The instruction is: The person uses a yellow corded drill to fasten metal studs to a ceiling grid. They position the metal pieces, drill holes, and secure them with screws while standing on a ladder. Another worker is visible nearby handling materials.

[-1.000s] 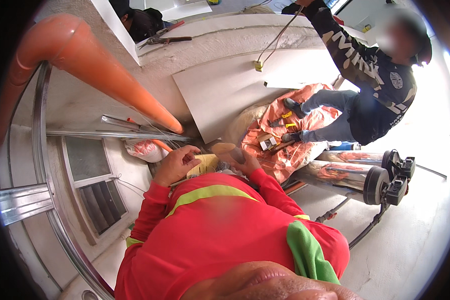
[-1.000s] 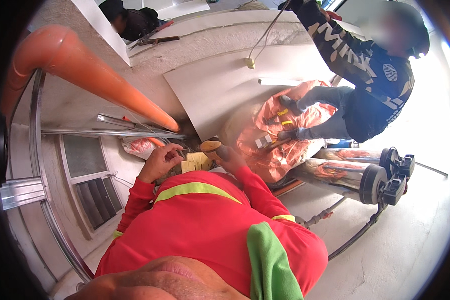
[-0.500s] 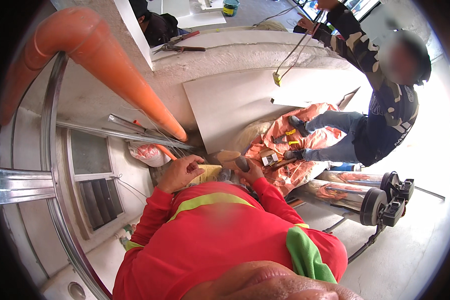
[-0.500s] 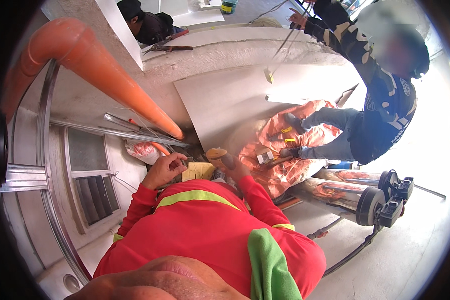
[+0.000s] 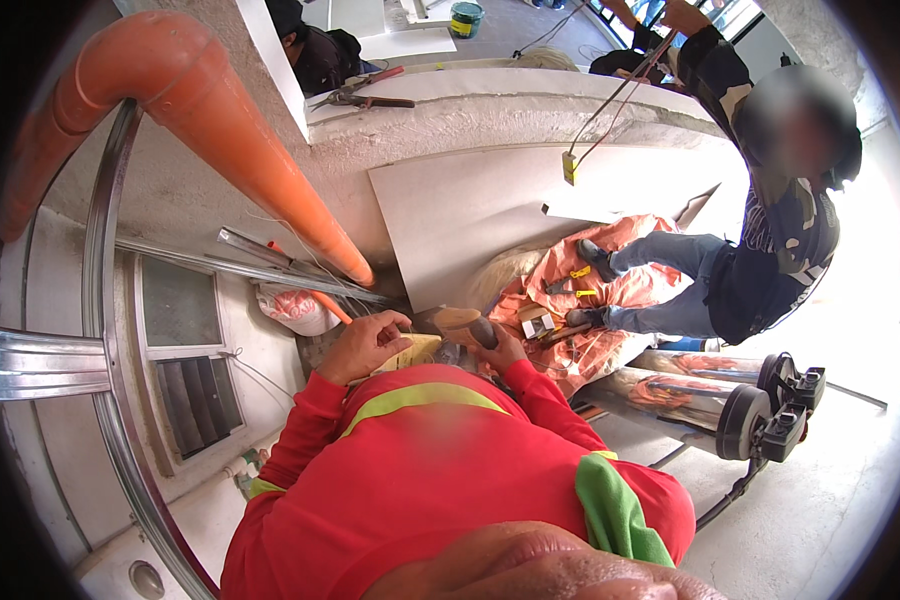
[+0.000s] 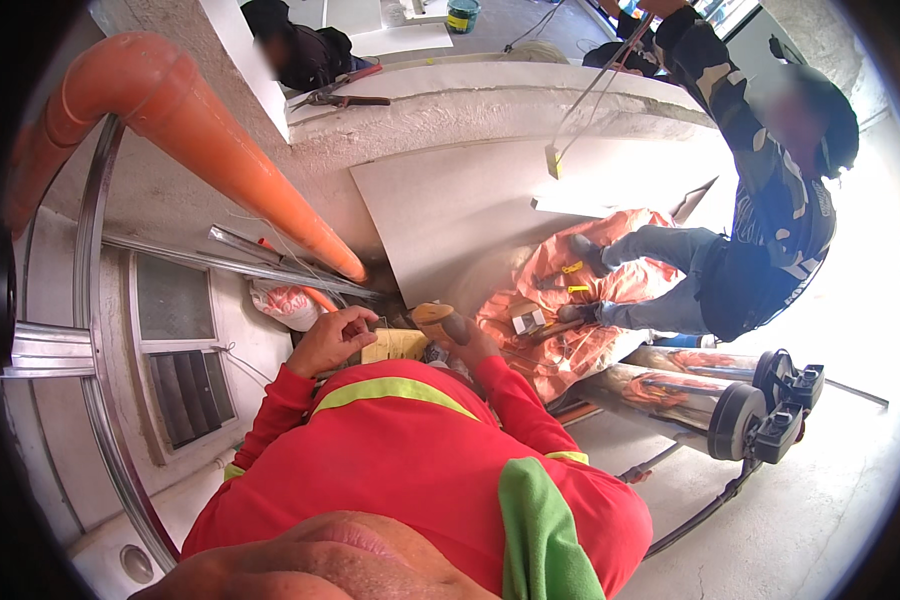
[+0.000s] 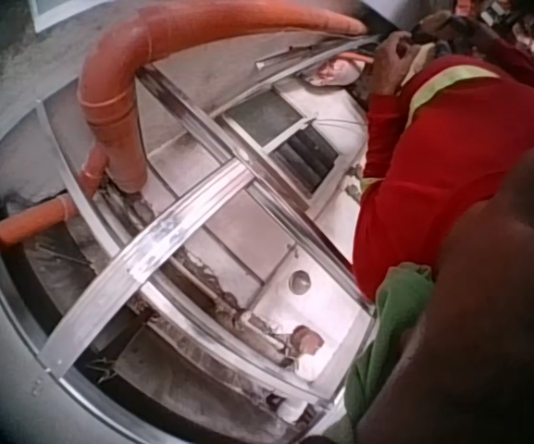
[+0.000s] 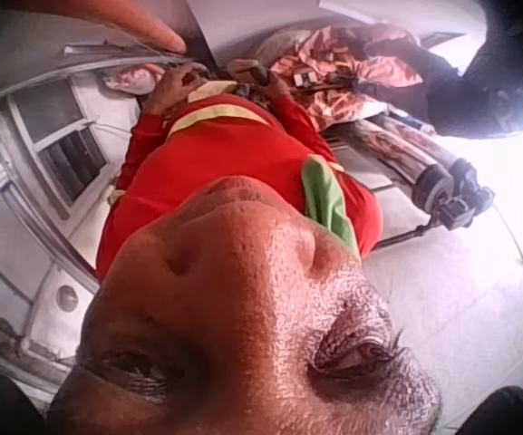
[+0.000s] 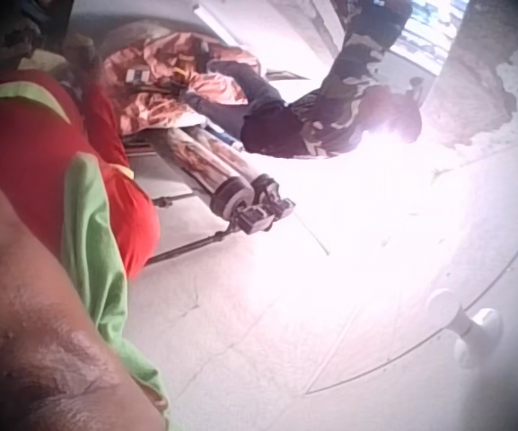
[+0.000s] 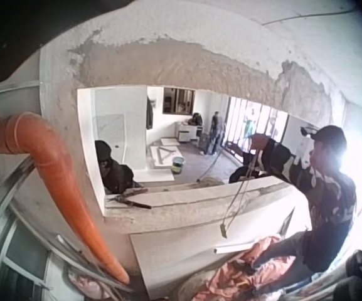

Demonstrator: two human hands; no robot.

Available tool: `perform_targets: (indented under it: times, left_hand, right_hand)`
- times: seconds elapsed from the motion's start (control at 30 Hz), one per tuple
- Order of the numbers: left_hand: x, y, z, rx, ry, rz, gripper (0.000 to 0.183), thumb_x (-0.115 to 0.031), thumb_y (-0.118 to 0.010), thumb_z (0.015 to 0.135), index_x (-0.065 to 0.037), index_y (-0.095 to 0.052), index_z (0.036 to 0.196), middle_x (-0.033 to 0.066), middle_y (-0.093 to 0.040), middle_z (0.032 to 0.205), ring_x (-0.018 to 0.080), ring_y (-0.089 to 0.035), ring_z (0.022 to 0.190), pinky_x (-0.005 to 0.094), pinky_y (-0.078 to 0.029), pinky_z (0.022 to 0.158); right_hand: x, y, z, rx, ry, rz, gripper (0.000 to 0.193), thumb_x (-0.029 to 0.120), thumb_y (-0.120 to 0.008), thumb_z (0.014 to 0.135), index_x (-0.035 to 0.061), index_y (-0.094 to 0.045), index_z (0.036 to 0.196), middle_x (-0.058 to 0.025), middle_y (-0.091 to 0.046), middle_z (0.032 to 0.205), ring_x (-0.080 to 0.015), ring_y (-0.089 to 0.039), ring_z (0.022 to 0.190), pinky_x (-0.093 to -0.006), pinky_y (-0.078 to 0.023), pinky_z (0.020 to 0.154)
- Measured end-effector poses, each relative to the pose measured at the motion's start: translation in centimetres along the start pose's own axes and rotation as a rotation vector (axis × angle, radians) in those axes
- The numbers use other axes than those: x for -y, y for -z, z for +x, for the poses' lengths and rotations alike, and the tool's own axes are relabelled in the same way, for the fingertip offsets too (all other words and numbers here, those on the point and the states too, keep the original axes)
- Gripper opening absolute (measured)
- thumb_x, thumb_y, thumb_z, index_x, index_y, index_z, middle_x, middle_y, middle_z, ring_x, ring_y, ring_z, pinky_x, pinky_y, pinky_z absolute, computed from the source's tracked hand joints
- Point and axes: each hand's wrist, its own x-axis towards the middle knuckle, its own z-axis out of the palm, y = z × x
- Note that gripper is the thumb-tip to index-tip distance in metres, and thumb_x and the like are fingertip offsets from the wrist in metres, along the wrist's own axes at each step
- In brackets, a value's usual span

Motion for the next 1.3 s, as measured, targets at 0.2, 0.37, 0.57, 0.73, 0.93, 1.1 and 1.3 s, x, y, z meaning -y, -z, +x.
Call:
perform_targets:
  times: [0.2,0.37,0.57,0.73,0.93,1.1,1.3]
  left_hand:
    - [-0.2,0.2,0.4,0.010,0.004,-0.002,0.035,-0.024,-0.077,0.092,-0.001,-0.066,0.116,0.0071,-0.067,0.078,0.0154,-0.064,0.071,0.0317,-0.053,0.069]
    - [-0.2,0.2,0.7,0.019,0.005,0.005,0.036,-0.026,-0.077,0.092,-0.001,-0.066,0.116,0.0079,-0.067,0.079,0.0160,-0.065,0.072,0.0320,-0.053,0.070]
    - [0.1,0.1,0.9,0.008,-0.021,0.010,0.037,-0.028,-0.077,0.092,-0.001,-0.065,0.114,0.0077,-0.067,0.079,0.0164,-0.066,0.072,0.0323,-0.053,0.070]
    - [0.2,0.2,1.1,0.031,0.026,0.011,0.036,-0.028,-0.076,0.092,-0.001,-0.065,0.114,0.0074,-0.067,0.079,0.0164,-0.066,0.072,0.0322,-0.053,0.070]
    - [0.2,0.1,1.3,0.035,0.019,0.001,0.035,-0.027,-0.075,0.093,-0.001,-0.065,0.114,0.0072,-0.067,0.079,0.0161,-0.065,0.072,0.0319,-0.053,0.070]
    - [0.1,0.0,1.4,0.050,0.008,-0.006,0.036,-0.028,-0.075,0.093,0.000,-0.065,0.114,0.0086,-0.067,0.081,0.0168,-0.065,0.074,0.0322,-0.053,0.071]
    - [0.2,-0.3,1.4,0.064,0.006,-0.002,0.036,-0.028,-0.075,0.092,0.000,-0.065,0.113,0.0092,-0.067,0.082,0.0176,-0.065,0.074,0.0325,-0.053,0.071]
  right_hand:
    - [0.1,0.8,0.0,-0.029,0.017,-0.088,0.086,0.051,-0.085,0.077,0.0063,-0.054,0.143,-0.0172,-0.074,0.094,-0.0217,-0.072,0.066,-0.0383,-0.057,0.066]
    - [0.1,1.0,0.0,-0.051,0.024,-0.053,0.085,0.050,-0.085,0.077,0.0064,-0.055,0.143,-0.0164,-0.074,0.090,-0.0223,-0.072,0.067,-0.0383,-0.056,0.065]
    - [0.6,1.3,-0.1,-0.028,-0.017,-0.021,0.084,0.048,-0.086,0.076,0.0048,-0.056,0.141,-0.0176,-0.074,0.092,-0.0234,-0.073,0.068,-0.0391,-0.057,0.066]
    - [1.1,1.4,-0.2,-0.039,-0.010,-0.026,0.083,0.049,-0.086,0.076,0.0043,-0.056,0.140,-0.0190,-0.074,0.095,-0.0246,-0.073,0.068,-0.0400,-0.057,0.068]
    - [0.9,1.5,-0.1,-0.050,0.012,-0.015,0.084,0.050,-0.086,0.076,0.0048,-0.057,0.140,-0.0177,-0.074,0.093,-0.0232,-0.072,0.067,-0.0393,-0.057,0.066]
    - [0.4,1.5,0.1,-0.035,-0.023,-0.010,0.084,0.050,-0.085,0.076,0.0054,-0.056,0.141,-0.0158,-0.074,0.089,-0.0220,-0.071,0.064,-0.0383,-0.056,0.064]
    - [-0.5,1.7,0.0,-0.030,-0.016,-0.034,0.082,0.048,-0.085,0.076,0.0057,-0.056,0.141,-0.0157,-0.074,0.090,-0.0229,-0.072,0.066,-0.0388,-0.057,0.065]
